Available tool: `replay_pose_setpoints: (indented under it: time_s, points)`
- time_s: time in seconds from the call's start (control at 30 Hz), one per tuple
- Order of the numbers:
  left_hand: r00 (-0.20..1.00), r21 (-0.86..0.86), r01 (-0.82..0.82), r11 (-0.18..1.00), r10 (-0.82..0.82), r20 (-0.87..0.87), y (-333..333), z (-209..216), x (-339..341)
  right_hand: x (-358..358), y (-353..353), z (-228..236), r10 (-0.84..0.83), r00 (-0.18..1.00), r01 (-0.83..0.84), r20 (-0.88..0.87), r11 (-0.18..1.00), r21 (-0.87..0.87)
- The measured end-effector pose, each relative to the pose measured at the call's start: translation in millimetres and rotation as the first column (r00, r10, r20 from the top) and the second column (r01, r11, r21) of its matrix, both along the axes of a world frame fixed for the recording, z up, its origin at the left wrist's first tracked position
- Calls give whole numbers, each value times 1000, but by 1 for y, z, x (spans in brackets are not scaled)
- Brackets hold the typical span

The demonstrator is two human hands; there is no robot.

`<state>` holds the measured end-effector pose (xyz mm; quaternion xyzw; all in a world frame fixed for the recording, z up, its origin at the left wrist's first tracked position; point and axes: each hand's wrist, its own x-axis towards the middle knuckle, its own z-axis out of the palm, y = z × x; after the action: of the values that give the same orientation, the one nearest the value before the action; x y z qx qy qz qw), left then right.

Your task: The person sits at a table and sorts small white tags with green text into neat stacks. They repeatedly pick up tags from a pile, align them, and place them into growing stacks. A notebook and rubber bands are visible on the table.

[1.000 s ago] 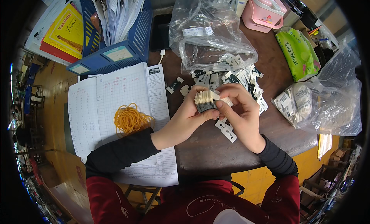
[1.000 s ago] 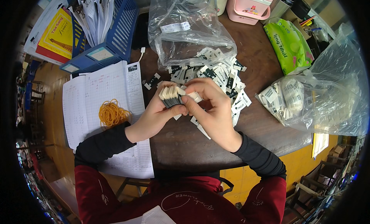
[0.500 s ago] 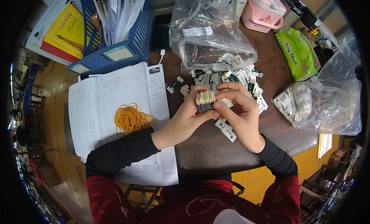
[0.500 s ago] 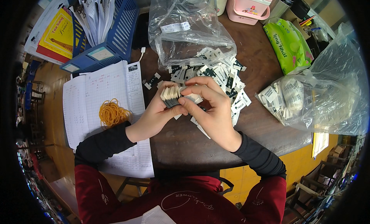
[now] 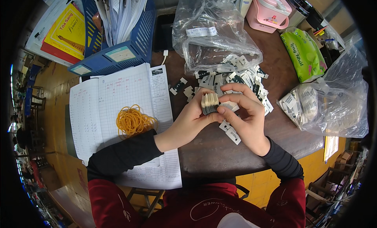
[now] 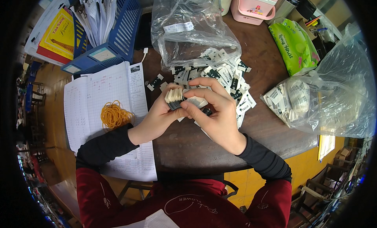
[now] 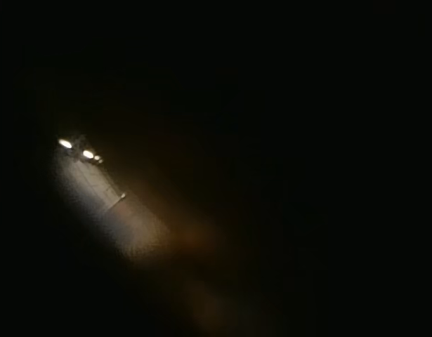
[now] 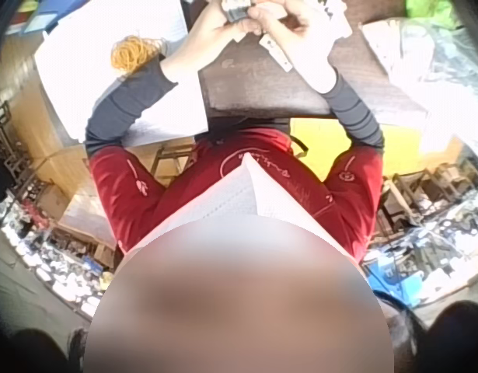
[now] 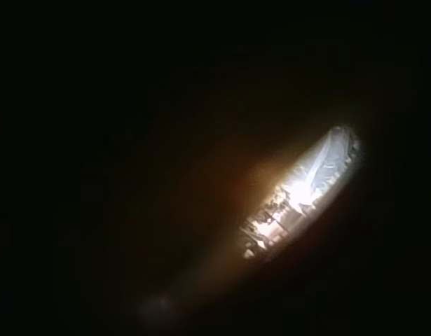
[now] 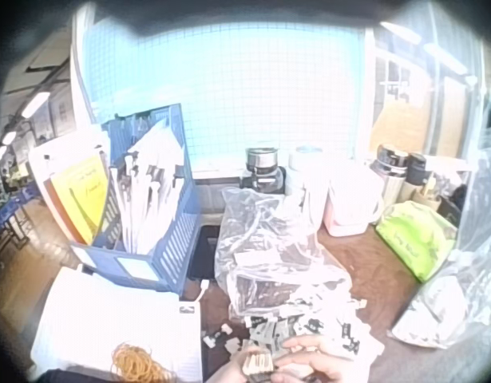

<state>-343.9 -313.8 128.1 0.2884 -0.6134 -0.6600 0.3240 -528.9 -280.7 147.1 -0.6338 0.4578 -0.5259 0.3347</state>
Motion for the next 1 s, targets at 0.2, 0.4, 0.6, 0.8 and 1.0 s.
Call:
replay_pose_setpoints:
  time_s: [0.2, 0.4, 0.6, 0.8, 1.0]
  points:
    - [999, 66, 27, 997, -25, -30, -1, 0, 0, 0, 1, 1, -7, 1000, 7, -19, 1000, 1]
    - [1000, 2, 19, 1000, -19, -24, -1, -1, 0, 2, 1, 1, -33, 999, 32, 14, 997, 63]
    - [1000, -11, 29, 1000, -29, -3, -1, 0, 0, 4, 3, 2, -50, 996, 44, 77, 996, 79]
    - [999, 26, -14, 1000, 15, -42, 2, 1, -1, 0, -1, 2, -20, 998, 16, -64, 998, -62]
    - [999, 11, 40, 999, -40, 11, 0, 1, 1, -1, 1, 2, -25, 999, 24, -47, 1000, -21]
